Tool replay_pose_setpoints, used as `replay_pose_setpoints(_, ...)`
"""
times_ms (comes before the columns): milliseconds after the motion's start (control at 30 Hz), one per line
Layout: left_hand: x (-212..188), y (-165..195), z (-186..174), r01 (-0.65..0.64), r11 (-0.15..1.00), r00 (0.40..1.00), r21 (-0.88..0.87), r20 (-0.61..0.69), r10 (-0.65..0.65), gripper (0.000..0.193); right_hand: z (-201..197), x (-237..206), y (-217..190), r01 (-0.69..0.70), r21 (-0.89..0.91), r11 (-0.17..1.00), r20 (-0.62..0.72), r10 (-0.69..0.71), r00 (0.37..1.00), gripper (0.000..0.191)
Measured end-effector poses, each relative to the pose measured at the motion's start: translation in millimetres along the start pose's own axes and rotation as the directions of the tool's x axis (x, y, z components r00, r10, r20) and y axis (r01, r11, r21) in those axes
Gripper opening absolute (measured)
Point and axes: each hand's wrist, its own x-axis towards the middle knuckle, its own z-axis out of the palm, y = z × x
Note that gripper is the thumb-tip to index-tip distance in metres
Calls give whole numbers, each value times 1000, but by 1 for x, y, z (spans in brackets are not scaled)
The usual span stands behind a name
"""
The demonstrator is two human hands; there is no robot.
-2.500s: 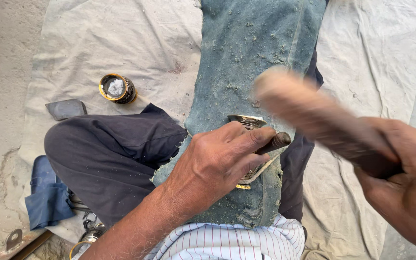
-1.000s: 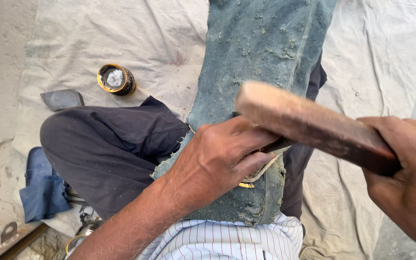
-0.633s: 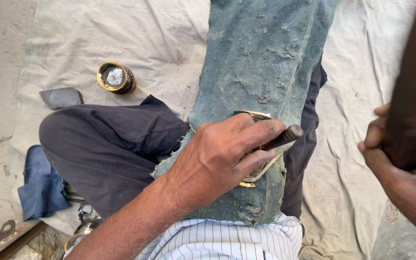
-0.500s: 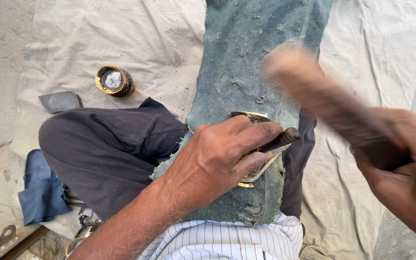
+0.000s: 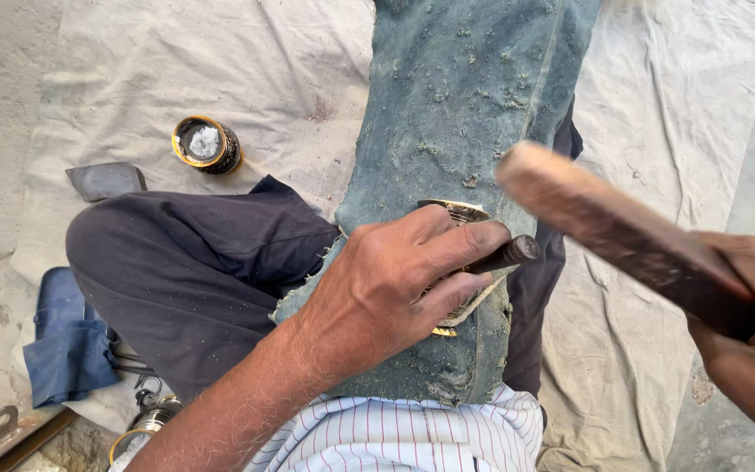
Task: The person sits cross-legged with a small decorated metal vase resting on a sandbag cushion. They hold a steel punch against the vase surface and strike it with a wooden mallet, repositioning the punch repeatedly to emboss the pattern, briefly turning the vase to work another side.
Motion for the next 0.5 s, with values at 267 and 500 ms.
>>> replay_pose_setpoints(267, 0, -6, 2, 29, 995, 999, -98, -16, -31, 41, 5, -17, -3, -215, 447, 868, -27, 254, 967, 42)
replay_pose_setpoints(500, -4, -9, 9, 76, 990, 996, -118, -39, -81, 43, 8, -7, -12, -289, -54, 956, 12, 290, 957, 34)
